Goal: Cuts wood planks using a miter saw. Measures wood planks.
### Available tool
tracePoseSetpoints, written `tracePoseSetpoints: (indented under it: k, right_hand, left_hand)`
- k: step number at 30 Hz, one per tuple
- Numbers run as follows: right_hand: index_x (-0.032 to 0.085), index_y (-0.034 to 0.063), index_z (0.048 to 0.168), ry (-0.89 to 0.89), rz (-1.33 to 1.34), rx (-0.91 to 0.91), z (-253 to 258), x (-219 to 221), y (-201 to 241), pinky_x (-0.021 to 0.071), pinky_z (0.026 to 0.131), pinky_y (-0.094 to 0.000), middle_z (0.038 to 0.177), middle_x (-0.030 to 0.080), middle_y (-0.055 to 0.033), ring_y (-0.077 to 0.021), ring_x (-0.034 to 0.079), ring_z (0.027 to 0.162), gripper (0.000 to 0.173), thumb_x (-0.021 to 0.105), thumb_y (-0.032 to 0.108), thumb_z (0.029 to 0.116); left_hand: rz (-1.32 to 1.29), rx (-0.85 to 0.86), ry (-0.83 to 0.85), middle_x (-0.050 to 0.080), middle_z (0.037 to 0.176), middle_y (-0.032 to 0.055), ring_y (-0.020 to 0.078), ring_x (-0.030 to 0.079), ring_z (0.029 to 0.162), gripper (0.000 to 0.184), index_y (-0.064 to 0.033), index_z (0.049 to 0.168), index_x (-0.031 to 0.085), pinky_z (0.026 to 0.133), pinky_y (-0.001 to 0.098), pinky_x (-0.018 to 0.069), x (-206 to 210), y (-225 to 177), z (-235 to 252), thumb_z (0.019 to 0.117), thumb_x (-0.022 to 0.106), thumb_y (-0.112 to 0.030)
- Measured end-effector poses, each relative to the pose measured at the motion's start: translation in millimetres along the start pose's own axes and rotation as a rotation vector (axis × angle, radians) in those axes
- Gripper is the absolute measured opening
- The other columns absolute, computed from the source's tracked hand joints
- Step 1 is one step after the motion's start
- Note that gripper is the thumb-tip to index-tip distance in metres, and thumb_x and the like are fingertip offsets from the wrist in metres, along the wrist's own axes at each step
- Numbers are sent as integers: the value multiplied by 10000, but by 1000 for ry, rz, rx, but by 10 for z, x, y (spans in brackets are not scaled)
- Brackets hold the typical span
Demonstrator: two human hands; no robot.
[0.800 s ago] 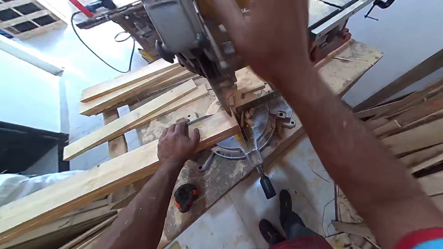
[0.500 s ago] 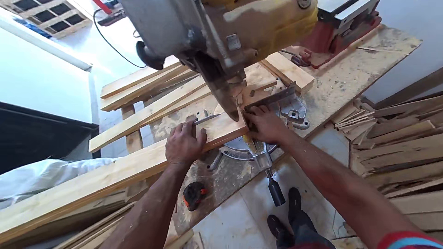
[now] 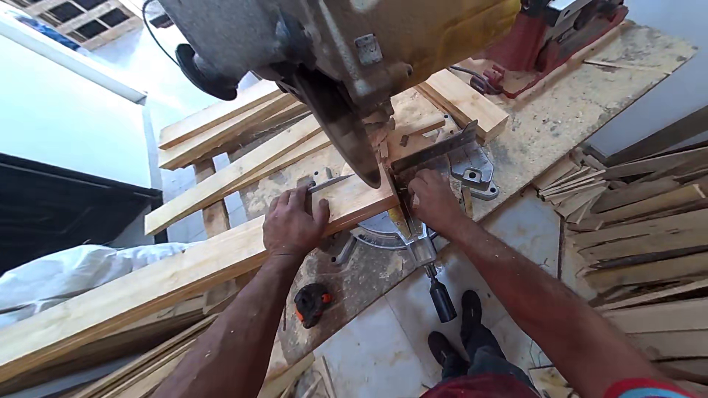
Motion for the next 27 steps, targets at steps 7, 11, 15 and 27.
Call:
tracePoseSetpoints:
  k: [7, 11, 15, 27]
  right_hand:
    - [664, 56, 939, -234, 1066, 455, -200, -372, -286, 567, 615, -352, 932, 689, -73, -164, 647, 722, 102, 713, 84, 854]
    - [624, 213, 860, -160, 1675, 541, -1045, -396, -440, 578, 668, -334, 971, 677, -14, -146, 658, 819, 51, 653, 172, 870]
    - [598, 171, 954, -76, 1649, 1119, -2775, 288, -626, 567, 681, -339, 883, 647, -14, -146, 634, 754, 76, 538, 217, 965]
    - [630, -32, 1148, 128, 1149, 1525, -2726, 1928, -133, 551, 775, -459, 990, 659, -178, -258, 645, 867, 271, 563, 210, 1045]
  left_hand:
    - [1, -4, 27, 622, 1335, 247, 465, 570, 1270, 719, -61, 1360, 607, 993, 661, 459, -17, -18, 25, 957, 351, -599]
    - [1, -37, 80, 598, 1359, 267, 487, 568, 1262, 751, -79, 1391, 578, 938, 697, 470, -21, -12, -23, 949, 343, -639]
    - [15, -26, 58, 599, 1353, 251, 451, 563, 1278, 731, -90, 1380, 577, 963, 663, 465, 4, -32, 8, 952, 338, -632]
    - [32, 15, 60, 581, 1356, 293, 506, 533, 1295, 778, -52, 1378, 554, 967, 710, 434, -32, -65, -37, 957, 282, -646]
Point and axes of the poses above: each hand's wrist, its own z-axis towards the middle knuckle, its own x-axis out of the palm, y = z × x, the point moved 6 cm from there along z, towards the middle knuckle
